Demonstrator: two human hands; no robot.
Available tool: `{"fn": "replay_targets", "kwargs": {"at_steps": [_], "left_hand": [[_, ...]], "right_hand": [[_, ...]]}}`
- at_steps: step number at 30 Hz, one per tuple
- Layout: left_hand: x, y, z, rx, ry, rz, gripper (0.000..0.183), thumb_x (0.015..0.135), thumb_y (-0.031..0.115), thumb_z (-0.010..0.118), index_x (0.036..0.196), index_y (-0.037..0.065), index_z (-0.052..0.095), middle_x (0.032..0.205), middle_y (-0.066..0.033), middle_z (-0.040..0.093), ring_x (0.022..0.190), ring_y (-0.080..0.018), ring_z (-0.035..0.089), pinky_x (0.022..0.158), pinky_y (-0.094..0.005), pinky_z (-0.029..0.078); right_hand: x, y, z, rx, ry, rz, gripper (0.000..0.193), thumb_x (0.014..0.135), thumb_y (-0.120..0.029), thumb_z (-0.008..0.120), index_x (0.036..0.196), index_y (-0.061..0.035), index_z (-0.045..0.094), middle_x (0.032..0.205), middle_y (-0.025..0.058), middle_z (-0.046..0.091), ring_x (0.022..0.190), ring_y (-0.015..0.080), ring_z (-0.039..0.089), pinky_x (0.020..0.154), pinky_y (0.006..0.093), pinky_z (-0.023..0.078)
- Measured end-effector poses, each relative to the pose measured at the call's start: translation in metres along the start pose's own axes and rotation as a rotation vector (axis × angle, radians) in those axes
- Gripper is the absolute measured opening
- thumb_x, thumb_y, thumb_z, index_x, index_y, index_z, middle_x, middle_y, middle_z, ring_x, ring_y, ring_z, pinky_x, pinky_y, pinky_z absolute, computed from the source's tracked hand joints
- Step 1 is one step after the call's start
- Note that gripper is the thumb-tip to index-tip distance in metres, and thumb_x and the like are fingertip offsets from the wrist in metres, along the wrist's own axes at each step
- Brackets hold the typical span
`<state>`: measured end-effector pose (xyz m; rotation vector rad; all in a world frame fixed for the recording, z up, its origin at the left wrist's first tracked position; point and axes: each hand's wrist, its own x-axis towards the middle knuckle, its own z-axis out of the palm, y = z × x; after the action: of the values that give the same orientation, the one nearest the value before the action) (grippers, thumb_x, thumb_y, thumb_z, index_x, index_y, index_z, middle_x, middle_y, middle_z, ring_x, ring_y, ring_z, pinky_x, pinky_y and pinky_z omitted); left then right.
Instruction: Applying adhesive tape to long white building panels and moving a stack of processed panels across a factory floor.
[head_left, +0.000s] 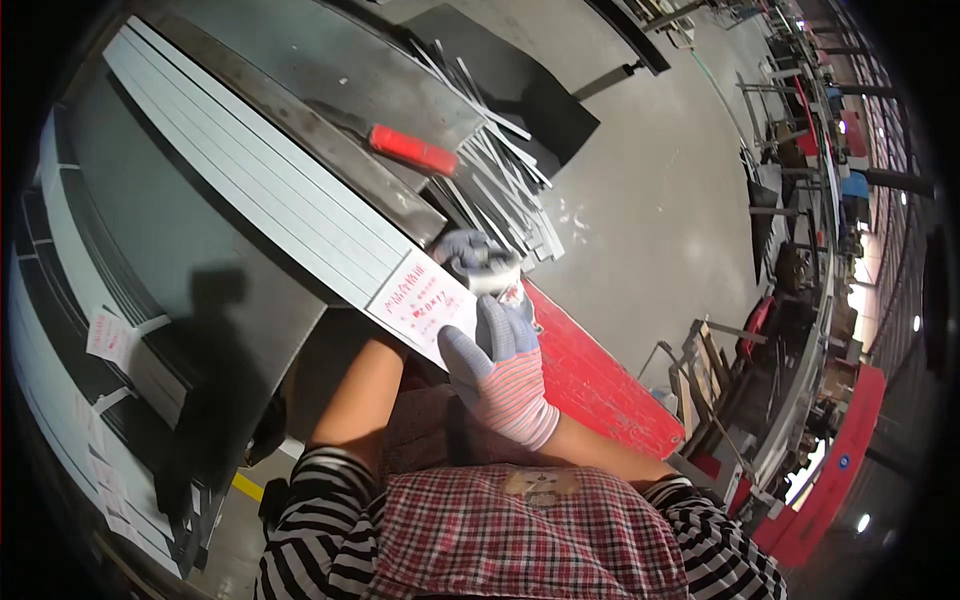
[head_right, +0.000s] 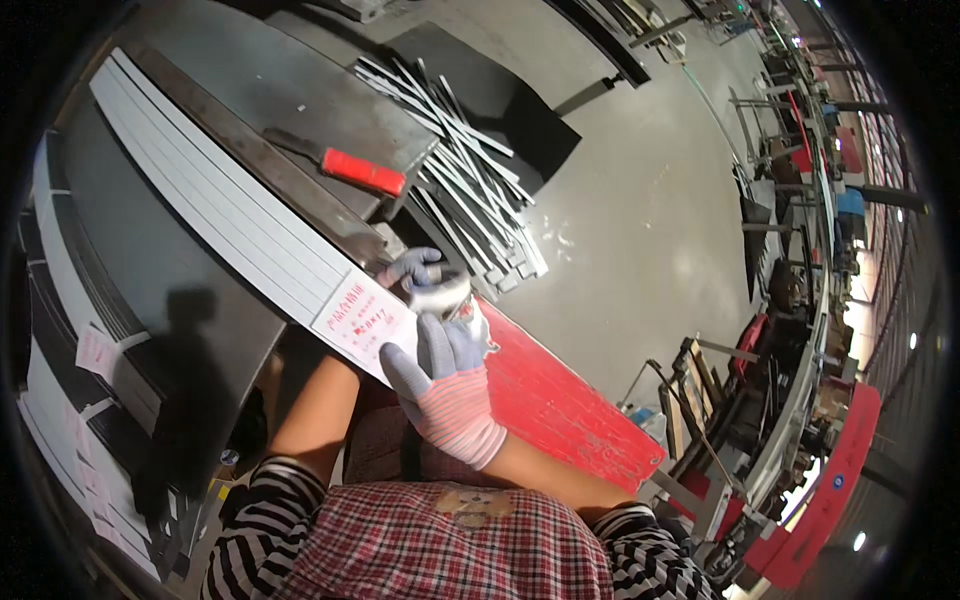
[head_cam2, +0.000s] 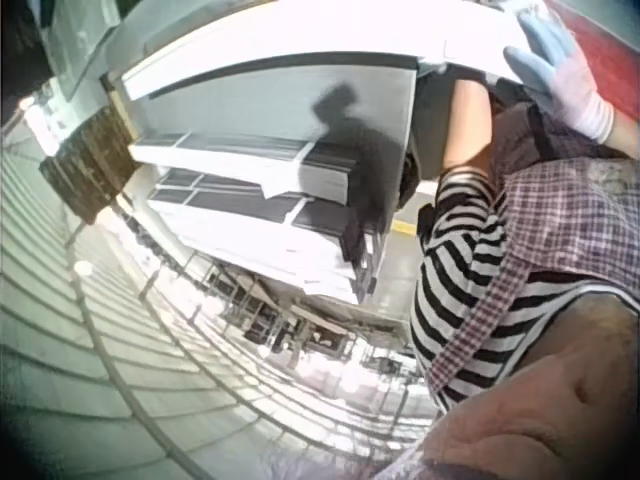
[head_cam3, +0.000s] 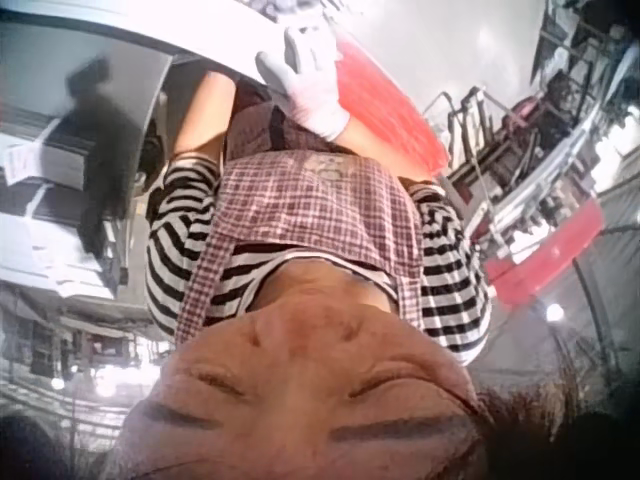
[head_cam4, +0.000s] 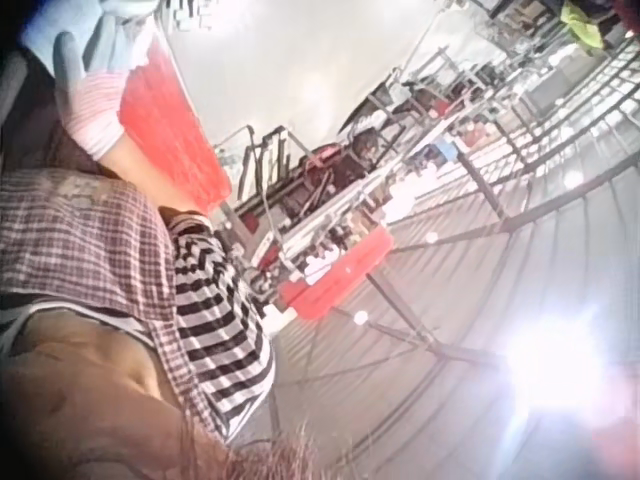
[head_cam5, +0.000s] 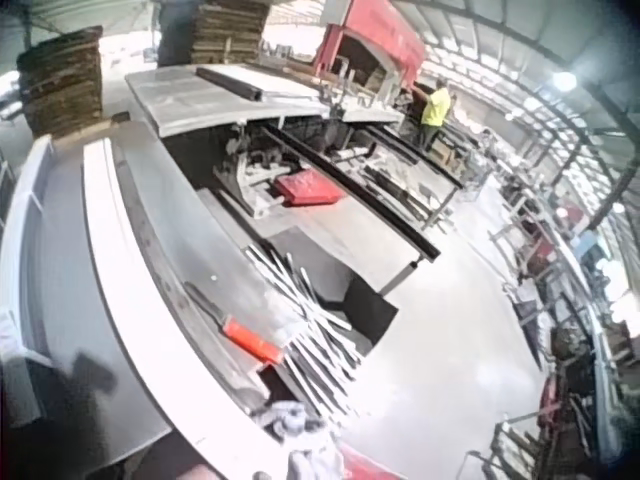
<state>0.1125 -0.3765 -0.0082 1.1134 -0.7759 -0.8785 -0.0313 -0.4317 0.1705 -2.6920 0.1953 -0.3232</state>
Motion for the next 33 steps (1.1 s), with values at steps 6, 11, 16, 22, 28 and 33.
{"fn": "replay_targets", "kwargs": {"at_steps": [6, 11, 16, 22, 28, 33], "left_hand": [[-0.160, -0.066, 0.019, -0.858, 0.811, -0.333, 0.037, 0.102, 0.030, 0.051, 0.125, 0.002, 0.058, 0.122, -0.0158, 0.063, 0.107, -0.0230, 0.065, 0.083, -0.0336, 0.056], [-0.186, 0.098, 0.064, -0.071, 0.638, -0.268, 0.044, 0.089, 0.031, 0.073, 0.118, 0.001, 0.057, 0.082, -0.0047, 0.064, 0.071, -0.0168, 0.062, 0.065, -0.0326, 0.051], [-0.053, 0.195, 0.079, 1.022, 0.340, -0.772, 0.055, 0.094, 0.030, 0.067, 0.137, 0.001, 0.050, 0.123, -0.0159, 0.066, 0.107, -0.0320, 0.066, 0.086, -0.0420, 0.053], [-0.055, 0.196, 0.065, 1.287, 0.129, -0.881, 0.074, 0.092, 0.047, 0.061, 0.144, 0.003, 0.030, 0.103, -0.0250, 0.070, 0.096, -0.0448, 0.067, 0.086, -0.0495, 0.054], [-0.059, 0.200, 0.059, 1.110, 0.244, -0.744, 0.068, 0.087, 0.048, 0.071, 0.135, 0.011, 0.041, 0.110, -0.0234, 0.067, 0.094, -0.0422, 0.067, 0.084, -0.0490, 0.053], [-0.064, 0.196, 0.054, 0.909, 0.220, -0.602, 0.059, 0.085, 0.040, 0.074, 0.130, 0.013, 0.047, 0.127, -0.0167, 0.059, 0.098, -0.0391, 0.067, 0.085, -0.0464, 0.054]], "right_hand": [[-0.001, 0.000, -0.003, 0.026, -0.044, -0.015, 0.063, 0.069, -0.013, 0.078, 0.128, -0.0171, 0.058, 0.128, 0.0315, 0.051, 0.111, 0.0484, 0.054, 0.094, 0.0580, 0.045], [-0.011, -0.007, -0.013, -0.042, -0.068, 0.015, 0.061, 0.072, -0.021, 0.075, 0.129, -0.0139, 0.057, 0.137, 0.0277, 0.047, 0.119, 0.0457, 0.049, 0.102, 0.0595, 0.038], [0.009, 0.002, -0.053, 0.510, 0.115, 0.135, 0.081, 0.069, -0.020, 0.080, 0.139, -0.0033, 0.044, 0.143, 0.0282, 0.039, 0.130, 0.0482, 0.041, 0.109, 0.0513, 0.036], [0.117, 0.016, -0.106, 0.106, -0.701, -0.528, 0.019, 0.080, -0.017, 0.064, 0.097, -0.0119, 0.070, 0.086, 0.0126, 0.070, 0.078, 0.0354, 0.068, 0.063, 0.0457, 0.054], [0.131, 0.063, -0.037, 0.145, -1.009, 0.054, 0.037, 0.086, -0.030, 0.066, 0.120, -0.0150, 0.067, 0.077, 0.0112, 0.071, 0.069, 0.0255, 0.072, 0.066, 0.0387, 0.057], [0.143, 0.080, 0.003, -0.513, -0.944, -0.150, 0.023, 0.086, -0.018, 0.062, 0.106, -0.0166, 0.073, 0.095, 0.0118, 0.074, 0.094, 0.0318, 0.071, 0.076, 0.0434, 0.057]]}}
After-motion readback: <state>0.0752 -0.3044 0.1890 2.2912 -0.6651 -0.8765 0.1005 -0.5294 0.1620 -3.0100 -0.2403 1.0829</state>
